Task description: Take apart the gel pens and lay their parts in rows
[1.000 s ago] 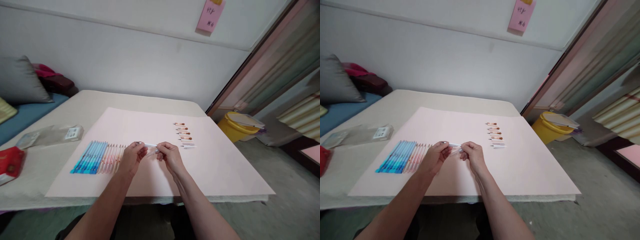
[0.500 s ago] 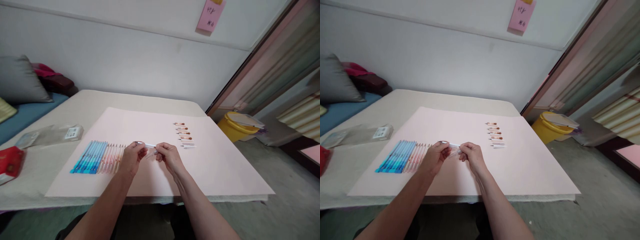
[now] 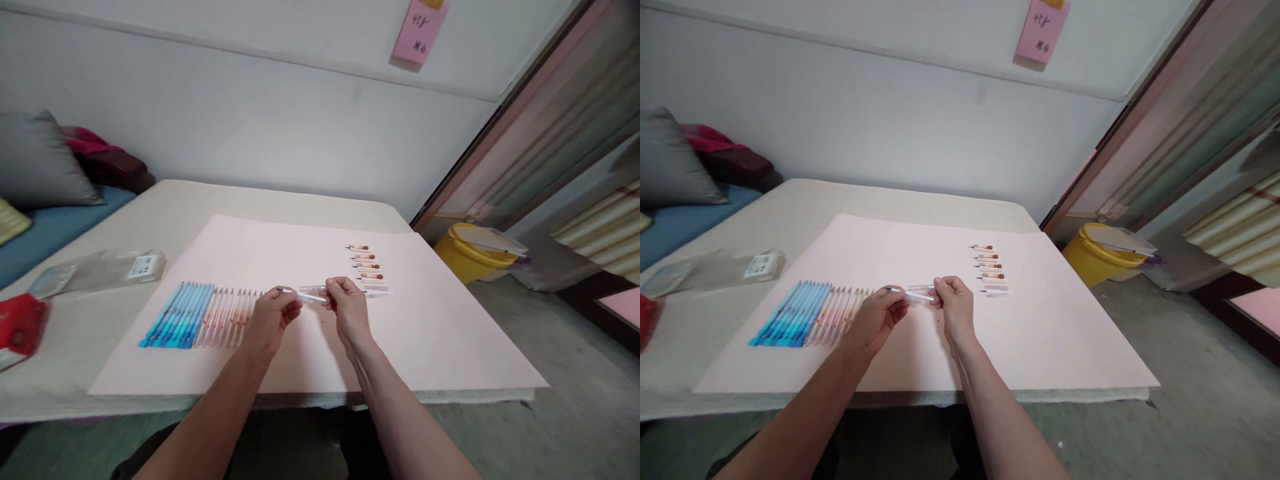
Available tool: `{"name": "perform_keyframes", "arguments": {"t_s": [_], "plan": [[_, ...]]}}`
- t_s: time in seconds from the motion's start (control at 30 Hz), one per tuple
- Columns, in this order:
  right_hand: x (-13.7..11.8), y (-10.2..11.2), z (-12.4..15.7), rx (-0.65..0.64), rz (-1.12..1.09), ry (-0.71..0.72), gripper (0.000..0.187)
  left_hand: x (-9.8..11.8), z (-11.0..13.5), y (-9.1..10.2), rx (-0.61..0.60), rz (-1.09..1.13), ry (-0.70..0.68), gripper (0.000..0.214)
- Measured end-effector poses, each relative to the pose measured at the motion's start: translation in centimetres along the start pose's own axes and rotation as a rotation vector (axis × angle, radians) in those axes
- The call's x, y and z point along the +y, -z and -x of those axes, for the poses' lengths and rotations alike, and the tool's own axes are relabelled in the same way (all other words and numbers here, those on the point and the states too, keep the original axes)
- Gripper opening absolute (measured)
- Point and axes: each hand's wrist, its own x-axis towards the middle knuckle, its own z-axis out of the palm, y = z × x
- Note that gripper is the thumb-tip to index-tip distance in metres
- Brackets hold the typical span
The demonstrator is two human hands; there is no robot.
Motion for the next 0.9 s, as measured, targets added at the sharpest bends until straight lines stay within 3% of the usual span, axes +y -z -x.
{"name": "perform_keyframes", "arguments": {"t_s": [0.13,0.27,0.6,0.9], "plan": [[0.13,-0.47,0.51,-0.046,0.079,0.037,0.022,-0.7,0.07,-0.17,-0.01,-0.005,0.023,0.018],[0.21,-0.77,0.83,-0.134,0.081,-0.044,0.022,-0.87,0.11,-0.21,-0.012,-0.007,-0.005,0.016],[0.37,-0.66,0.72,-0.208,-0.028,-0.202,0.026,-0.87,0.14,-0.21,0.014,-0.072,-0.07,0.014],[0.87,-0.41,0.21,-0.151,-0.078,-0.237,0.025,-0.61,0.33,-0.49,-0.07,-0.06,-0.034,0.018]]}}
